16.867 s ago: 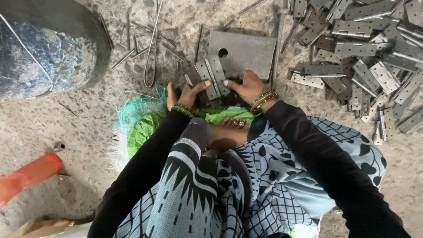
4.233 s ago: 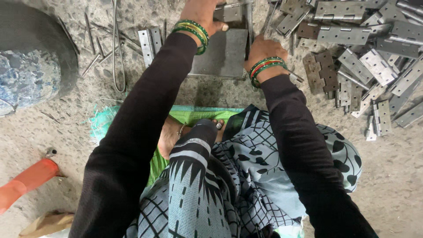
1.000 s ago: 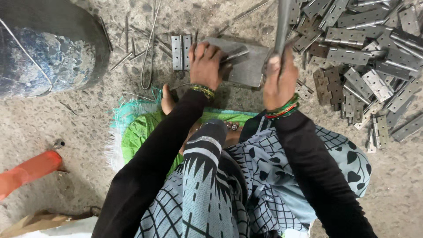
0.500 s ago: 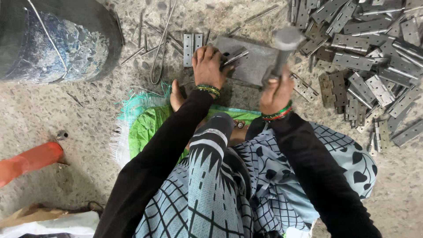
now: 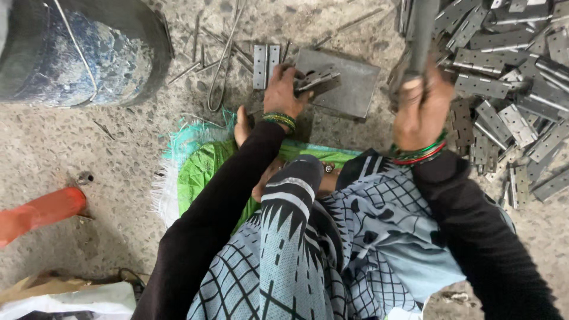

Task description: The person sits on the floor and assembles metal hinges by inserting pins into hinge plates using a metal block and a hammer. The person repeatedly picks up hinge plates, aligns them, inserts pins, and strikes them with a hammer to secure the assembly.

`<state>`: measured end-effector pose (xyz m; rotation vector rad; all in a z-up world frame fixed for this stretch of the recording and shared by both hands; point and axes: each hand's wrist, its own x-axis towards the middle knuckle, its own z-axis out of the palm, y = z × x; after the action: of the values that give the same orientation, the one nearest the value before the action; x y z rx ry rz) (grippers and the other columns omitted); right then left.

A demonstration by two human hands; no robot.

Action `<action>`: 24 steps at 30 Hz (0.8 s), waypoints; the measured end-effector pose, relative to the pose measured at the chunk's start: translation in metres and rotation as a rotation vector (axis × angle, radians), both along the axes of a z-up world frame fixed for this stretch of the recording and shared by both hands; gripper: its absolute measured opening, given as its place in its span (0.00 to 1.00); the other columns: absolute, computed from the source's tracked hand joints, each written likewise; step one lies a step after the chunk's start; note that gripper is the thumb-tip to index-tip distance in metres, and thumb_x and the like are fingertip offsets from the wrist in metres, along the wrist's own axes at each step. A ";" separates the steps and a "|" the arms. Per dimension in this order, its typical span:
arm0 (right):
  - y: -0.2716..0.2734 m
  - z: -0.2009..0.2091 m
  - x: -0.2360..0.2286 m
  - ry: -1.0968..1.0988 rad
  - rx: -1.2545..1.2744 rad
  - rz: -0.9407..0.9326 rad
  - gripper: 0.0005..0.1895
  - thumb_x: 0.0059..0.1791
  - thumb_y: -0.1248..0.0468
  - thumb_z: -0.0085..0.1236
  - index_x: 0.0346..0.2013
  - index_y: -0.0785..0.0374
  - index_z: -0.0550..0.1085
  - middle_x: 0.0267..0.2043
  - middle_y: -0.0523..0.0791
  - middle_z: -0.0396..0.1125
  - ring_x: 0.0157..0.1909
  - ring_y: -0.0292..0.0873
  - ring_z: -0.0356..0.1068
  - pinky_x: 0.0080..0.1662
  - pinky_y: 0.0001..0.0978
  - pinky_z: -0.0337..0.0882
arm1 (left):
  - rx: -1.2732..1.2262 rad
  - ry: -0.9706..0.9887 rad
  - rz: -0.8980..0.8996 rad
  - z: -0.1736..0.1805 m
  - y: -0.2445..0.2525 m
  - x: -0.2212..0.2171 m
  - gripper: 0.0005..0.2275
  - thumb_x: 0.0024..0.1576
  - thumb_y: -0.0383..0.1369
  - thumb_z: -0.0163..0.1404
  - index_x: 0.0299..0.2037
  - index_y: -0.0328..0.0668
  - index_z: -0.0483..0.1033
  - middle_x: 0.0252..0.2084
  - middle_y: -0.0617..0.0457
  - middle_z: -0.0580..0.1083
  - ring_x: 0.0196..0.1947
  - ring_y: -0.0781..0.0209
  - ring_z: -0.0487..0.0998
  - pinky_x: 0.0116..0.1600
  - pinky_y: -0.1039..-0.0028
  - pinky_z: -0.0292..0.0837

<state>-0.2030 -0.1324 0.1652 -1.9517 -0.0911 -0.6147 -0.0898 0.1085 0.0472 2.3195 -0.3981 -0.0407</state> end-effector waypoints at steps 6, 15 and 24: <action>-0.029 -0.045 -0.007 -0.105 -0.265 0.065 0.23 0.67 0.47 0.33 0.45 0.62 0.67 0.27 0.42 0.63 0.25 0.37 0.64 0.25 0.33 0.66 | 0.126 0.164 0.071 -0.012 0.006 0.022 0.28 0.43 0.39 0.71 0.51 0.38 0.73 0.51 0.41 0.75 0.52 0.41 0.77 0.55 0.56 0.72; -0.017 -0.082 0.015 0.412 -0.430 -0.059 0.24 0.63 0.50 0.41 0.41 0.68 0.73 0.21 0.53 0.63 0.22 0.55 0.66 0.29 0.47 0.66 | 0.187 0.101 0.055 -0.023 0.012 0.021 0.35 0.41 0.45 0.73 0.56 0.35 0.72 0.52 0.38 0.74 0.54 0.38 0.73 0.57 0.53 0.71; -0.013 -0.007 0.010 0.287 -0.597 0.002 0.22 0.63 0.50 0.49 0.37 0.66 0.72 0.18 0.49 0.60 0.19 0.51 0.63 0.27 0.46 0.62 | 0.192 -0.030 -0.177 0.015 0.002 0.023 0.20 0.47 0.35 0.68 0.50 0.50 0.78 0.51 0.53 0.76 0.54 0.47 0.77 0.57 0.59 0.75</action>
<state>-0.1934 -0.1456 0.1583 -2.5969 -0.1046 -0.3148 -0.0664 0.1105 0.0618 2.4694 -0.6390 -0.1357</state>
